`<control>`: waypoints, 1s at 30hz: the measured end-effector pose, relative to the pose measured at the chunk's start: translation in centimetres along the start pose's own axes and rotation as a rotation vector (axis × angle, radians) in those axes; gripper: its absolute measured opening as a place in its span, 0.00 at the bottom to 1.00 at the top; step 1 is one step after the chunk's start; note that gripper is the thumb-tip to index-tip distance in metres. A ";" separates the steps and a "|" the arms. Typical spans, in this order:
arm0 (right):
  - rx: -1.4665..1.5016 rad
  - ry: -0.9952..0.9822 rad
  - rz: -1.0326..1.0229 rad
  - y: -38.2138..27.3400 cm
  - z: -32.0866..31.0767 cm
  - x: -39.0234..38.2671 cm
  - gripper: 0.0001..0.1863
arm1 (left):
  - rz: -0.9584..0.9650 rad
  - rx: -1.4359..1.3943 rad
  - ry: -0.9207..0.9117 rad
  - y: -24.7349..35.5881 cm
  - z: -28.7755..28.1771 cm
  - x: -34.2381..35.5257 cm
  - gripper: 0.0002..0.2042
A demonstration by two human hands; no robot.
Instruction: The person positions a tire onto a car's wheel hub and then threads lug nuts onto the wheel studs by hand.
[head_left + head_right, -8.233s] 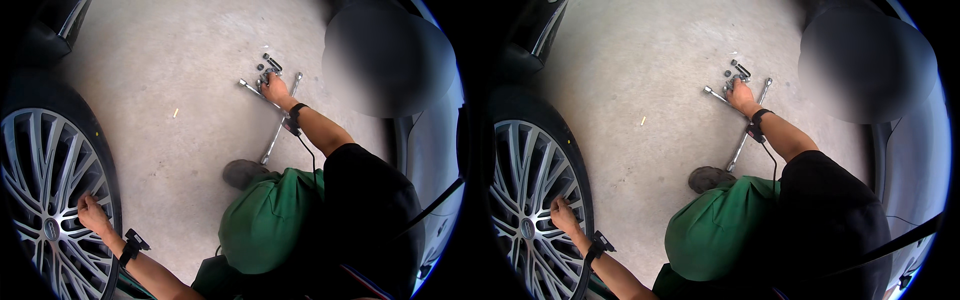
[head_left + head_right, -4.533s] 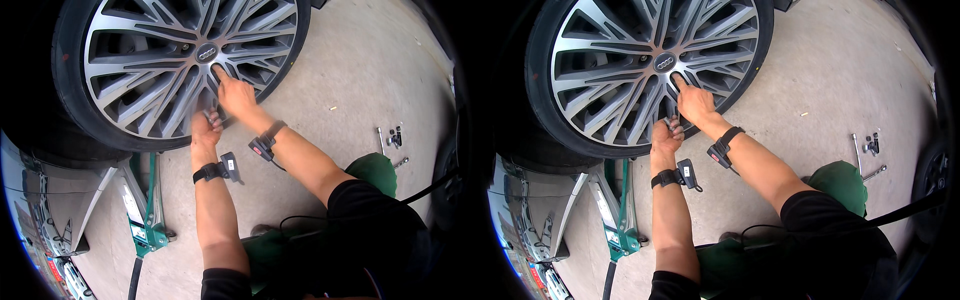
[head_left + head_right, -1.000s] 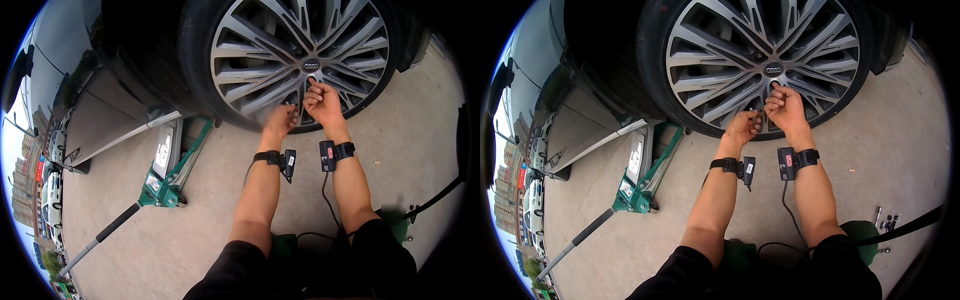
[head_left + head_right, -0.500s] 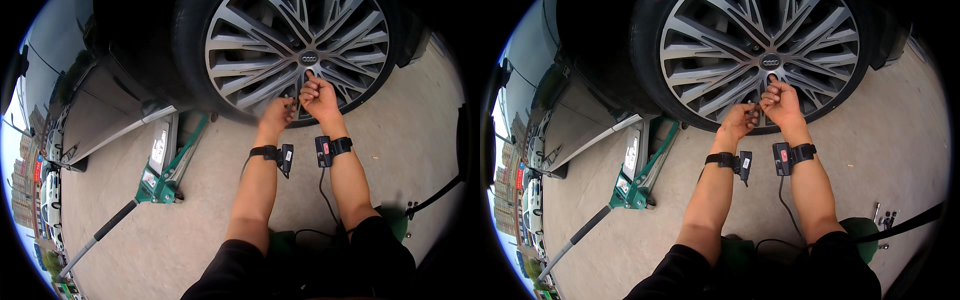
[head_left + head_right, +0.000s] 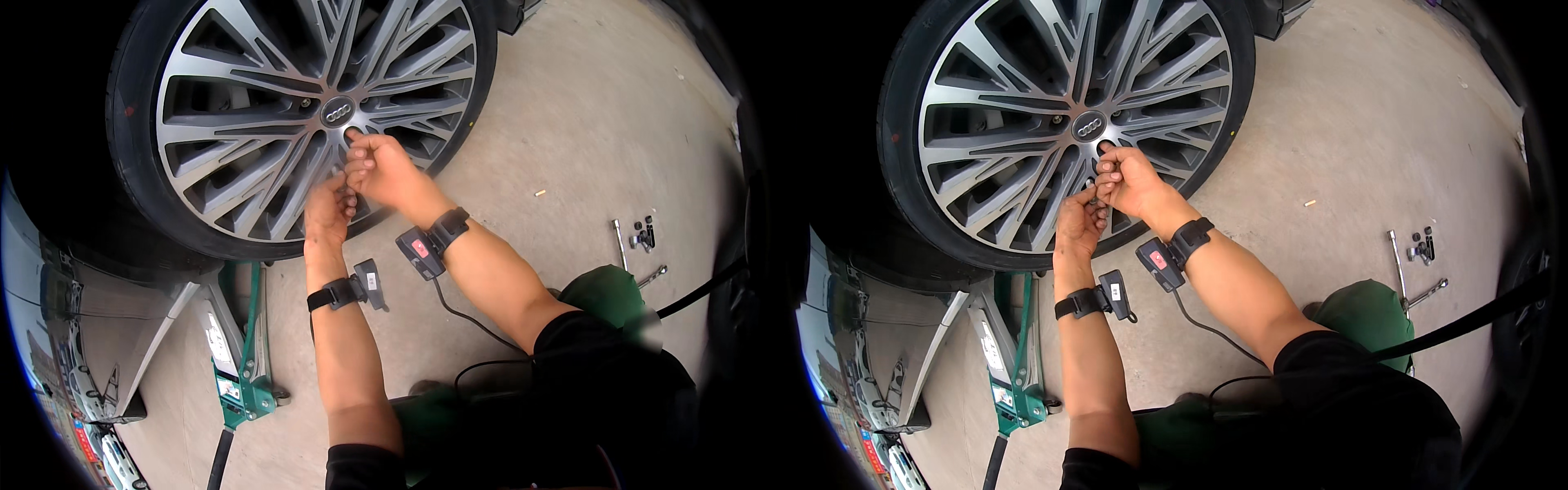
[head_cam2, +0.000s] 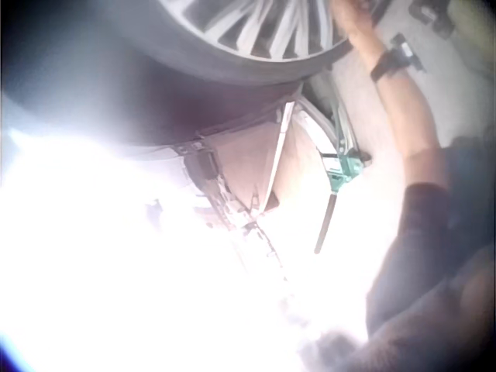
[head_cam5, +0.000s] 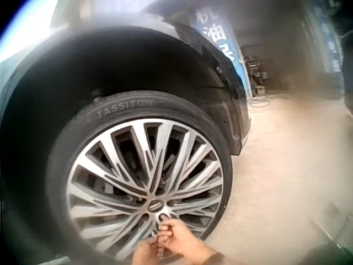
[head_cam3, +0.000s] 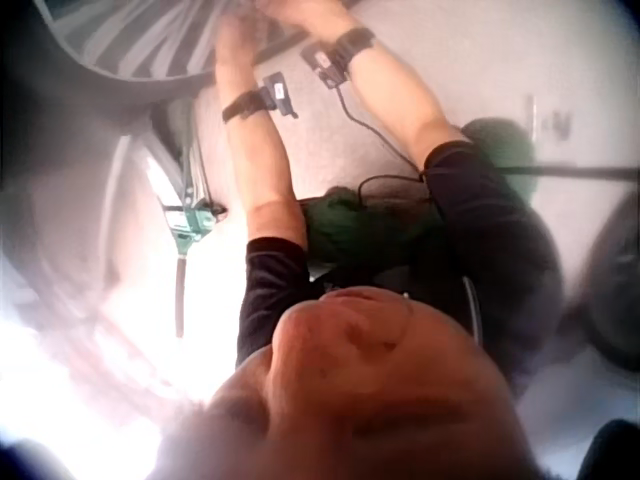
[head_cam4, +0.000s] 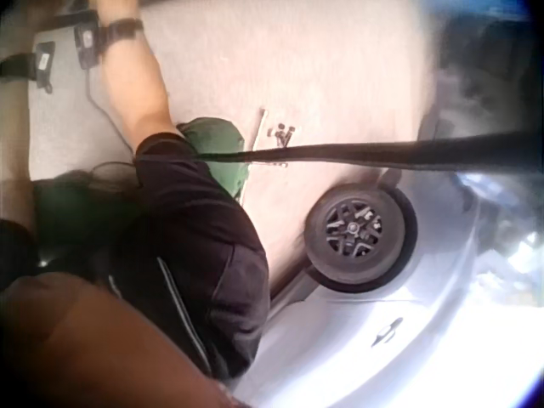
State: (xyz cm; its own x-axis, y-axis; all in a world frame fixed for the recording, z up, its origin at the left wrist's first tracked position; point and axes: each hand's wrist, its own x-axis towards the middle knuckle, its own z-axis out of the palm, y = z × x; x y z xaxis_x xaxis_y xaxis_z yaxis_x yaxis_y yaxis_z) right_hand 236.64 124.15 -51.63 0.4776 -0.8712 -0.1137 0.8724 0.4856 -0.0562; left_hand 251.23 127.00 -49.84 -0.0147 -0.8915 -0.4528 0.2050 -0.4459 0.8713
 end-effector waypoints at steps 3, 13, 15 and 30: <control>-1.468 0.321 -0.417 0.1 0.6 -0.9 0.25 | -0.020 0.124 -0.036 0.0 0.2 -0.2 0.07; -0.026 0.054 -0.008 -0.4 0.3 -0.5 0.28 | -0.043 0.034 -0.030 0.2 -0.9 0.3 0.09; -0.213 0.114 -0.041 -0.8 -0.3 -0.3 0.27 | -0.052 0.045 -0.017 0.3 -0.8 0.3 0.09; -0.671 0.171 -0.200 -0.3 -0.3 -0.7 0.35 | -0.051 0.040 -0.053 0.5 -1.5 0.3 0.09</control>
State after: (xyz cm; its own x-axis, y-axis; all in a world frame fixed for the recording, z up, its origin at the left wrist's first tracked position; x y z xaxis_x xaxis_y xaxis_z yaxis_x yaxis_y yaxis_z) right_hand 235.97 124.64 -51.84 0.2444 -0.9511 -0.1886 0.6631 0.3059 -0.6832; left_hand 252.79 126.66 -49.82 -0.0756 -0.8703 -0.4867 0.1635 -0.4923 0.8549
